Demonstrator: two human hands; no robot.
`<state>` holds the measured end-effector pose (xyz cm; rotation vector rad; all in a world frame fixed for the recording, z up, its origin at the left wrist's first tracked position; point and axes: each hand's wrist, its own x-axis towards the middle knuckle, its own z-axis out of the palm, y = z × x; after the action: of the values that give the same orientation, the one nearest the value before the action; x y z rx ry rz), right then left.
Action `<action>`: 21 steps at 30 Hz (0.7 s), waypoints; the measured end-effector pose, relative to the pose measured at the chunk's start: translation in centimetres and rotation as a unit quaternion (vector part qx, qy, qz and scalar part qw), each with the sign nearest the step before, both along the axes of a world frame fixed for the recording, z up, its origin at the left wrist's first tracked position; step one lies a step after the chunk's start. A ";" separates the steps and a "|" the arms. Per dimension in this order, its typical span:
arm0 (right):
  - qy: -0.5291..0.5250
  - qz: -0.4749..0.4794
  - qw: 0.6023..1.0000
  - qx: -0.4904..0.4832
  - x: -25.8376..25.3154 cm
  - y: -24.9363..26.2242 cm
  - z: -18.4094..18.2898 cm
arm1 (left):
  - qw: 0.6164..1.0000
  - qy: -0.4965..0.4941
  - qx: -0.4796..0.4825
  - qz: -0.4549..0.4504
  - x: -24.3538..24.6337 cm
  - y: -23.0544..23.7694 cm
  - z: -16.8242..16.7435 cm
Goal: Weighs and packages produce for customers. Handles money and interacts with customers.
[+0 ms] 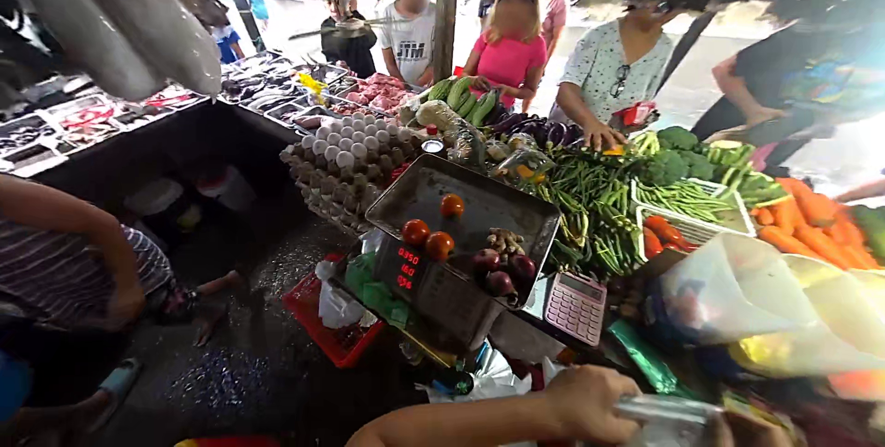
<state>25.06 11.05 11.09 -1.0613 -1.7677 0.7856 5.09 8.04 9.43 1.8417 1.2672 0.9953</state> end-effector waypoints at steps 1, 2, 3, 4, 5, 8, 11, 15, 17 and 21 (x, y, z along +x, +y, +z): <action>-0.015 -0.044 0.998 0.033 -0.7 0.9 0.8 | 0.999 -0.036 -0.001 0.009 -0.6 0.8 0.9; -0.039 -0.078 0.995 0.055 -1.3 1.7 1.7 | 0.997 -0.072 -0.010 0.016 -1.3 1.5 2.0; -0.070 -0.097 0.990 0.071 -1.7 2.5 2.6 | 0.993 -0.111 -0.026 0.021 -2.2 2.0 3.2; -0.096 -0.108 0.985 0.095 -2.1 3.3 3.3 | 0.987 -0.152 -0.044 0.031 -3.1 2.5 4.4; -0.121 -0.120 0.977 0.125 -2.4 4.2 3.8 | 0.978 -0.194 -0.070 0.040 -3.9 2.8 5.4; -0.184 -0.188 0.950 0.169 -4.3 5.0 5.5 | 0.931 -0.310 -0.161 0.106 -5.4 3.5 7.5; -0.148 -0.156 0.947 0.238 -7.8 3.3 6.7 | 0.882 -0.383 -0.197 0.190 -6.2 3.3 9.2; -0.102 -0.069 0.973 0.197 -12.5 1.3 5.7 | 0.857 -0.463 -0.181 0.134 -7.5 1.6 10.4; -0.055 -0.066 0.972 0.221 -14.0 1.2 5.4 | 0.899 -0.417 -0.100 0.091 -8.7 0.6 10.8; 0.087 0.050 0.989 0.111 -16.1 0.8 7.6 | 0.930 -0.360 -0.014 0.072 -11.9 -2.1 12.5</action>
<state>8.98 11.81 18.65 -0.7393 -1.7229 0.7017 -6.86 5.93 21.95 1.1751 0.9453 1.5359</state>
